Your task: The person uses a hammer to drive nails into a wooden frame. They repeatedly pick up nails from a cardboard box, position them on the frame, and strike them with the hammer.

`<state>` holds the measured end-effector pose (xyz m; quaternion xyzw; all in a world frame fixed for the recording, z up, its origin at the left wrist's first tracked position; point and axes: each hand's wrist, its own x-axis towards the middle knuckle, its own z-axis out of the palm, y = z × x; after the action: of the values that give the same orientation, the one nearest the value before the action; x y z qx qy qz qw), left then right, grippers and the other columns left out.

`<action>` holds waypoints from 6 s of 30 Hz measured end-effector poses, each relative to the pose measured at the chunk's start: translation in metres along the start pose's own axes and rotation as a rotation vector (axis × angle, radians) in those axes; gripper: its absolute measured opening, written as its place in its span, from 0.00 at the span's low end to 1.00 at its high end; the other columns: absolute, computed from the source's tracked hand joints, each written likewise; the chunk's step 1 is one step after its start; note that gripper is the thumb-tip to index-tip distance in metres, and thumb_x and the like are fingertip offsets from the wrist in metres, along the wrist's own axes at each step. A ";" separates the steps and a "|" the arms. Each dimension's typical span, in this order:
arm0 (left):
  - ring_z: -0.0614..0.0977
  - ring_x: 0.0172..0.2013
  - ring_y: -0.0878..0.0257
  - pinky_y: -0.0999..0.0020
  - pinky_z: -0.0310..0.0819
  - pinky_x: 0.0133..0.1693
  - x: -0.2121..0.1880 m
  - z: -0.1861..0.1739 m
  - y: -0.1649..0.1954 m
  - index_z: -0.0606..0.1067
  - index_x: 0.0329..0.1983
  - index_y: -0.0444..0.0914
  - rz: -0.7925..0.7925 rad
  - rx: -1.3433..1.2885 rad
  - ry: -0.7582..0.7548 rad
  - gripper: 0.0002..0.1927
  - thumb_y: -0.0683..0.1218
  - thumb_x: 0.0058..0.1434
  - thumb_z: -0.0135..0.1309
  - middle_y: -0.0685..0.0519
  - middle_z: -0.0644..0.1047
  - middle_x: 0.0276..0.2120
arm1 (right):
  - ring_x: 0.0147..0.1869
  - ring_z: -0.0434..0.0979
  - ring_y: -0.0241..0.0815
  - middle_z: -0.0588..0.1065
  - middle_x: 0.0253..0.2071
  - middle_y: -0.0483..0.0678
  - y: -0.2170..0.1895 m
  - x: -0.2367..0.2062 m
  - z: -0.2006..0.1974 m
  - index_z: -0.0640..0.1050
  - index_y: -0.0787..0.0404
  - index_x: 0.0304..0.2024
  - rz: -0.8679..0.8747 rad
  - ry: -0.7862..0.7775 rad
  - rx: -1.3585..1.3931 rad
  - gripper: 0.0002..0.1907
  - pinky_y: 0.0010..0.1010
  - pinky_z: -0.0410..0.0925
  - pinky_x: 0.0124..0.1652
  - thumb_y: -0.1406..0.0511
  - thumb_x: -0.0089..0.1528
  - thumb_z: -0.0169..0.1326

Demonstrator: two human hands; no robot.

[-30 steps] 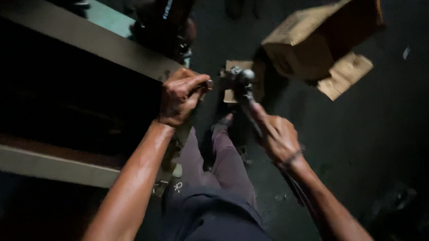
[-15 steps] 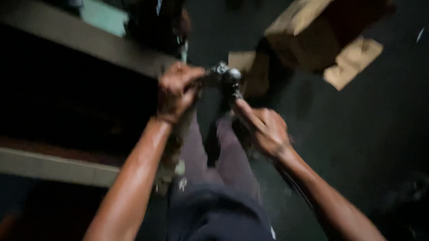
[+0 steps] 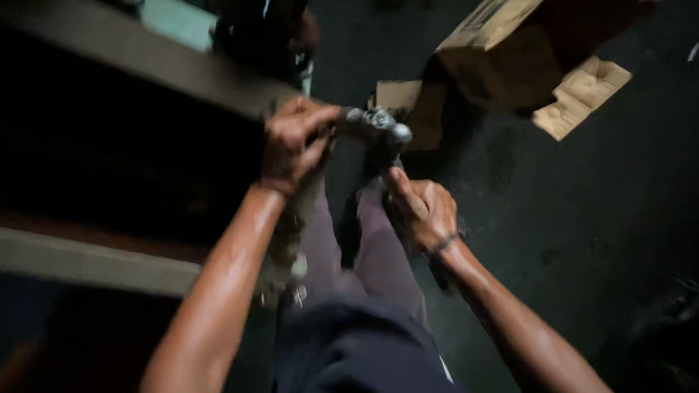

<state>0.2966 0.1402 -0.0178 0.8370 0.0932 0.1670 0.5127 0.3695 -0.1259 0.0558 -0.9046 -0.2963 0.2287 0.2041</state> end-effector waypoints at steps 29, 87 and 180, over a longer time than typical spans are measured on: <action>0.74 0.45 0.45 0.52 0.70 0.49 0.029 -0.033 0.053 0.69 0.63 0.33 -0.105 0.314 -0.521 0.32 0.37 0.55 0.66 0.42 0.73 0.43 | 0.16 0.65 0.33 0.68 0.12 0.43 0.003 -0.126 0.044 0.78 0.63 0.20 0.818 -0.138 0.454 0.21 0.33 0.57 0.18 0.55 0.53 0.69; 0.83 0.45 0.62 0.70 0.80 0.49 -0.010 0.013 0.059 0.79 0.49 0.34 -0.337 0.061 0.110 0.13 0.33 0.62 0.64 0.50 0.81 0.44 | 0.14 0.70 0.36 0.72 0.12 0.45 -0.004 -0.133 0.054 0.79 0.63 0.22 0.871 -0.184 0.473 0.22 0.30 0.61 0.17 0.52 0.53 0.69; 0.78 0.49 0.45 0.56 0.72 0.53 -0.042 0.067 -0.047 0.74 0.38 0.33 0.005 -0.012 0.163 0.13 0.30 0.48 0.54 0.46 0.77 0.43 | 0.34 0.79 0.55 0.79 0.31 0.55 0.027 0.002 0.034 0.83 0.54 0.38 0.086 -0.094 0.001 0.24 0.45 0.68 0.37 0.50 0.74 0.41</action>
<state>0.2838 0.0924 -0.0954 0.8179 0.1315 0.2365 0.5078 0.3649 -0.1367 0.0140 -0.9047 -0.2663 0.2794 0.1805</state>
